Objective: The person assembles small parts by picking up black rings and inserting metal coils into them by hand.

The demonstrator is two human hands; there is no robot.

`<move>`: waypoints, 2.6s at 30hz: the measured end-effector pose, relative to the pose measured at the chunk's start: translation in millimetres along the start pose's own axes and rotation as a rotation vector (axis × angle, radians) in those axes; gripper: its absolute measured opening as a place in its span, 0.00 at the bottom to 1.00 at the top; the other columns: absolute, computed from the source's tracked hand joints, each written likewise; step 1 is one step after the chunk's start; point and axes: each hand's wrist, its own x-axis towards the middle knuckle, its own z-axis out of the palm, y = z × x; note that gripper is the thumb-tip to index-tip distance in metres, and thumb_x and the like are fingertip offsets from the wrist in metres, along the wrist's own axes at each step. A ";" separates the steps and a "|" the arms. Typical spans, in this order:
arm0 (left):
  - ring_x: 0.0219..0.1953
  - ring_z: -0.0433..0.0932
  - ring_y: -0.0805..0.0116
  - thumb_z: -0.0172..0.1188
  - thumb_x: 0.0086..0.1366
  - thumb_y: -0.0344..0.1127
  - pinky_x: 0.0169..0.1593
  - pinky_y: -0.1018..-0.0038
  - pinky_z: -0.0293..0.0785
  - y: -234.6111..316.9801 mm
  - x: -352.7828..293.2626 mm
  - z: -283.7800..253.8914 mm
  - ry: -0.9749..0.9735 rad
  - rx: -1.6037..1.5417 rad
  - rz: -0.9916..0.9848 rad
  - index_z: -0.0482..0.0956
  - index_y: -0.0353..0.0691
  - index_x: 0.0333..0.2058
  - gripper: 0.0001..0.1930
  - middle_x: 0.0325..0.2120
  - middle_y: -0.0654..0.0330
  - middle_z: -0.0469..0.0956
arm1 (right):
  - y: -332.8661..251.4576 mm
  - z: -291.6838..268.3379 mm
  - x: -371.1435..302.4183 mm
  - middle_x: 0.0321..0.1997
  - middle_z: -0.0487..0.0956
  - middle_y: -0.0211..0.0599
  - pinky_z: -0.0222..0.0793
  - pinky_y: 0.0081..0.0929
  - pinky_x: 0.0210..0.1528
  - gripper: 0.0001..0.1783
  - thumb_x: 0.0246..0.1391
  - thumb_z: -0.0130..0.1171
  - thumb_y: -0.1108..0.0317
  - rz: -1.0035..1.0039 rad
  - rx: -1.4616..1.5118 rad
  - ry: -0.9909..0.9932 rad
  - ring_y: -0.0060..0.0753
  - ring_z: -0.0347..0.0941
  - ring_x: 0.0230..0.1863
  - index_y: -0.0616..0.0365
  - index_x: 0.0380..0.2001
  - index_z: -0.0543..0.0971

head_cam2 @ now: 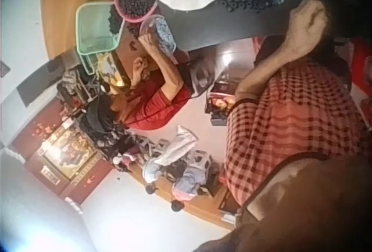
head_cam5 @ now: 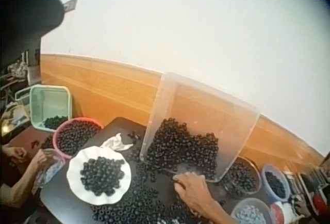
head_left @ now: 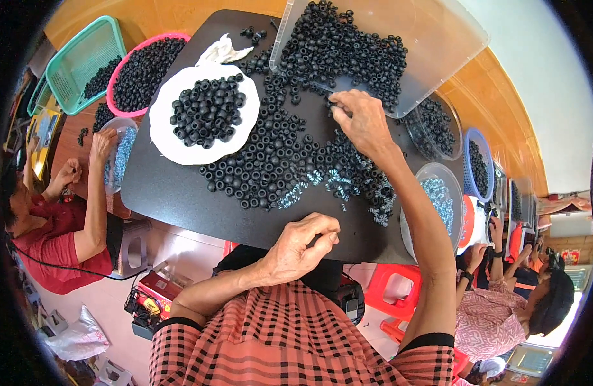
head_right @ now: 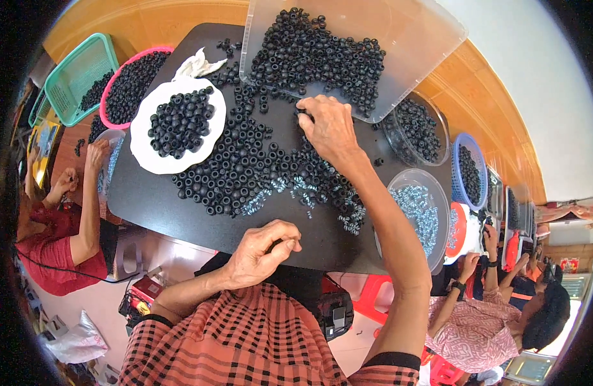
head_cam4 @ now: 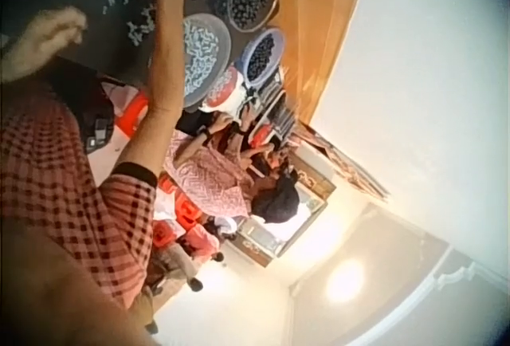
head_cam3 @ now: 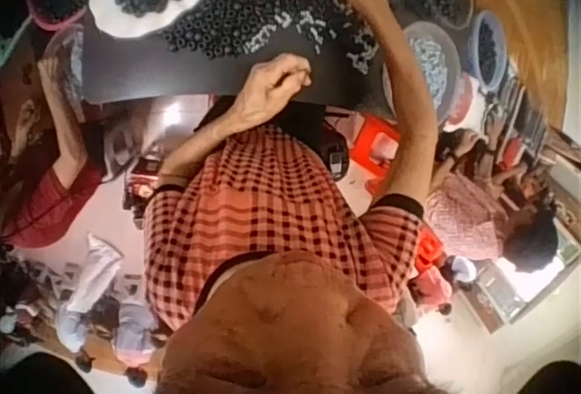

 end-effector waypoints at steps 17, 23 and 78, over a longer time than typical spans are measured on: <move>0.39 0.76 0.74 0.46 0.71 0.31 0.47 0.75 0.72 -4.6 1.7 -4.5 0.186 -0.479 -0.101 0.72 0.34 0.42 0.08 0.33 0.61 0.77 | -86.2 -18.6 -60.7 0.37 0.79 0.32 0.65 0.33 0.41 0.18 0.42 0.63 0.76 -0.095 0.212 0.208 0.34 0.76 0.35 0.52 0.41 0.78; 0.35 0.71 0.79 0.49 0.70 0.34 0.44 0.80 0.69 6.6 19.3 -13.3 0.345 -0.452 -0.123 0.73 0.33 0.39 0.09 0.30 0.66 0.73 | -112.6 -22.0 -103.4 0.38 0.77 0.34 0.66 0.32 0.42 0.23 0.39 0.66 0.76 -0.152 0.250 0.312 0.37 0.75 0.39 0.54 0.43 0.78; 0.34 0.71 0.79 0.54 0.59 0.19 0.39 0.79 0.70 0.6 -1.5 7.4 0.156 0.055 0.002 0.73 0.33 0.39 0.09 0.31 0.64 0.73 | -106.7 -3.6 -175.3 0.28 0.78 0.30 0.69 0.17 0.34 0.06 0.49 0.61 0.80 0.376 0.834 0.303 0.17 0.72 0.28 0.63 0.32 0.77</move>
